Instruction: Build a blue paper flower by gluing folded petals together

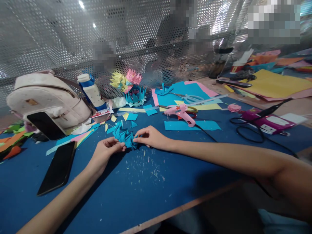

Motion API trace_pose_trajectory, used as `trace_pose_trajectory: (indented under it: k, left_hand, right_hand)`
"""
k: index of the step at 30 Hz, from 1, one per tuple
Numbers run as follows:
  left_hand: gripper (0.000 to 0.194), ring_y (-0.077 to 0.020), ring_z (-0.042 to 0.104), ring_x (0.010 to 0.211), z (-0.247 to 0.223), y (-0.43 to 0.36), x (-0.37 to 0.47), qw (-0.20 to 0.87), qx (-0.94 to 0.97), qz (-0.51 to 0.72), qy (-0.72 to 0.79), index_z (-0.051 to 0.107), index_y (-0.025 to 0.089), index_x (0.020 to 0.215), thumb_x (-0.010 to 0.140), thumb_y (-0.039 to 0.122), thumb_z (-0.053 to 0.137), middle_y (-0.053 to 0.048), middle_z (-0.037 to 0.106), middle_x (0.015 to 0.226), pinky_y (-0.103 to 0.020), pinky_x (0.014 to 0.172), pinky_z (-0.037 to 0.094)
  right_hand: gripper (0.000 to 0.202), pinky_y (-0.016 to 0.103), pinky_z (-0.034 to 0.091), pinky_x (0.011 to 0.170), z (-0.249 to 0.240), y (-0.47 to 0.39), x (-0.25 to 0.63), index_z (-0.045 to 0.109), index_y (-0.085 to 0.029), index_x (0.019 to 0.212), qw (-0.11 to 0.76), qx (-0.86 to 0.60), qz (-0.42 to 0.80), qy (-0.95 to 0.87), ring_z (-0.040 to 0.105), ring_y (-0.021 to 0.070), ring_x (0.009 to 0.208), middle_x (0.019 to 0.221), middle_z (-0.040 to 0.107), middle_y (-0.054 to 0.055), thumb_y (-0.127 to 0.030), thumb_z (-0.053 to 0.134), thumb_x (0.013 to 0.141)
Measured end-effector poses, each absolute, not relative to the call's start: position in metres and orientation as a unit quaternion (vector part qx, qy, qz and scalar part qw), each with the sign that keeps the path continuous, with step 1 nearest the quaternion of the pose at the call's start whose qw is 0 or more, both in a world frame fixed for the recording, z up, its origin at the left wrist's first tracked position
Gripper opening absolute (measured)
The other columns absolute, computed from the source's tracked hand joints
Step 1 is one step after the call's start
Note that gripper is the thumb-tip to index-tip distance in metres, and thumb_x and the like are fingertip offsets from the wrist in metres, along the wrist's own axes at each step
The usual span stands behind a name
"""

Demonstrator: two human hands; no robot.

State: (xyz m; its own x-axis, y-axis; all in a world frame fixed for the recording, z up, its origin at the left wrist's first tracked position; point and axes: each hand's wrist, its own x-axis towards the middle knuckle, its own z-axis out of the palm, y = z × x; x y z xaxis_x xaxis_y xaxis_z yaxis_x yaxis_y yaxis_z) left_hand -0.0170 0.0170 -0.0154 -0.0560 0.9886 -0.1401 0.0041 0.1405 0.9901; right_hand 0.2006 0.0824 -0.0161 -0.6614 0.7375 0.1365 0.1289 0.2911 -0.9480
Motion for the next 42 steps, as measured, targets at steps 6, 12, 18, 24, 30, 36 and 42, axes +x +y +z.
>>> trace_pose_trajectory:
  k: [6, 12, 18, 24, 30, 36, 42]
  left_hand:
    - [0.036, -0.0133, 0.067, 0.061, -0.012, 0.018, -0.014, 0.525, 0.437, 0.477, 0.552, 0.066, 0.013, 0.065, 0.053, 0.036, 0.092, -0.003, 0.071, 0.063, -0.022, 0.068, 0.055]
    - [0.035, -0.0128, 0.067, 0.061, -0.012, 0.018, -0.012, 0.519, 0.443, 0.475, 0.556, 0.066, 0.013, 0.065, 0.054, 0.035, 0.091, -0.003, 0.07, 0.063, -0.02, 0.067, 0.054]
    - [0.033, -0.0134, 0.066, 0.062, -0.014, 0.018, -0.013, 0.504, 0.459, 0.474, 0.557, 0.065, 0.013, 0.065, 0.058, 0.035, 0.089, -0.002, 0.069, 0.062, -0.021, 0.067, 0.053]
    - [0.031, -0.0146, 0.064, 0.06, -0.015, 0.017, -0.012, 0.475, 0.483, 0.476, 0.561, 0.063, 0.014, 0.065, 0.061, 0.035, 0.086, -0.002, 0.067, 0.06, -0.022, 0.062, 0.051]
    - [0.031, -0.0127, 0.06, 0.058, -0.014, 0.012, -0.004, 0.427, 0.51, 0.496, 0.559, 0.059, 0.016, 0.064, 0.064, 0.035, 0.083, 0.001, 0.062, 0.059, -0.022, 0.06, 0.048]
    - [0.026, -0.0118, 0.058, 0.064, -0.01, 0.006, 0.005, 0.398, 0.54, 0.51, 0.539, 0.062, 0.017, 0.076, 0.071, 0.037, 0.078, 0.002, 0.062, 0.069, -0.021, 0.063, 0.049]
    - [0.025, -0.0116, 0.054, 0.061, -0.007, 0.003, 0.008, 0.366, 0.558, 0.513, 0.539, 0.059, 0.018, 0.073, 0.072, 0.035, 0.076, 0.003, 0.057, 0.066, -0.02, 0.059, 0.045]
  right_hand:
    - [0.036, 0.021, 0.035, 0.045, -0.014, 0.081, 0.2, 0.067, -0.014, 0.077, 0.281, -0.287, 0.524, -0.751, 0.042, 0.0059, 0.041, 0.053, 0.051, -0.005, -0.049, 0.071, 0.079]
    - [0.033, 0.02, 0.034, 0.044, -0.013, 0.082, 0.2, 0.066, -0.014, 0.078, 0.273, -0.277, 0.522, -0.759, 0.043, 0.005, 0.04, 0.054, 0.05, -0.006, -0.046, 0.07, 0.081]
    - [0.034, 0.02, 0.032, 0.043, -0.011, 0.081, 0.201, 0.066, -0.014, 0.079, 0.267, -0.274, 0.526, -0.76, 0.041, 0.0055, 0.04, 0.051, 0.048, -0.007, -0.048, 0.067, 0.083]
    - [0.035, 0.021, 0.035, 0.05, -0.014, 0.079, 0.2, 0.068, -0.014, 0.08, 0.287, -0.272, 0.493, -0.775, 0.044, 0.0065, 0.049, 0.062, 0.056, -0.003, -0.049, 0.072, 0.078]
    - [0.032, 0.023, 0.039, 0.057, -0.017, 0.079, 0.197, 0.07, -0.015, 0.079, 0.315, -0.295, 0.452, -0.78, 0.048, 0.0094, 0.058, 0.066, 0.061, 0.0, -0.046, 0.075, 0.075]
    - [0.03, 0.022, 0.04, 0.057, -0.013, 0.079, 0.197, 0.067, -0.014, 0.076, 0.322, -0.28, 0.488, -0.761, 0.048, 0.0091, 0.058, 0.066, 0.06, -0.001, -0.043, 0.074, 0.075]
    - [0.024, 0.024, 0.043, 0.057, -0.015, 0.082, 0.197, 0.068, -0.012, 0.084, 0.3, -0.268, 0.497, -0.769, 0.049, 0.0087, 0.059, 0.078, 0.065, 0.002, -0.035, 0.071, 0.077]
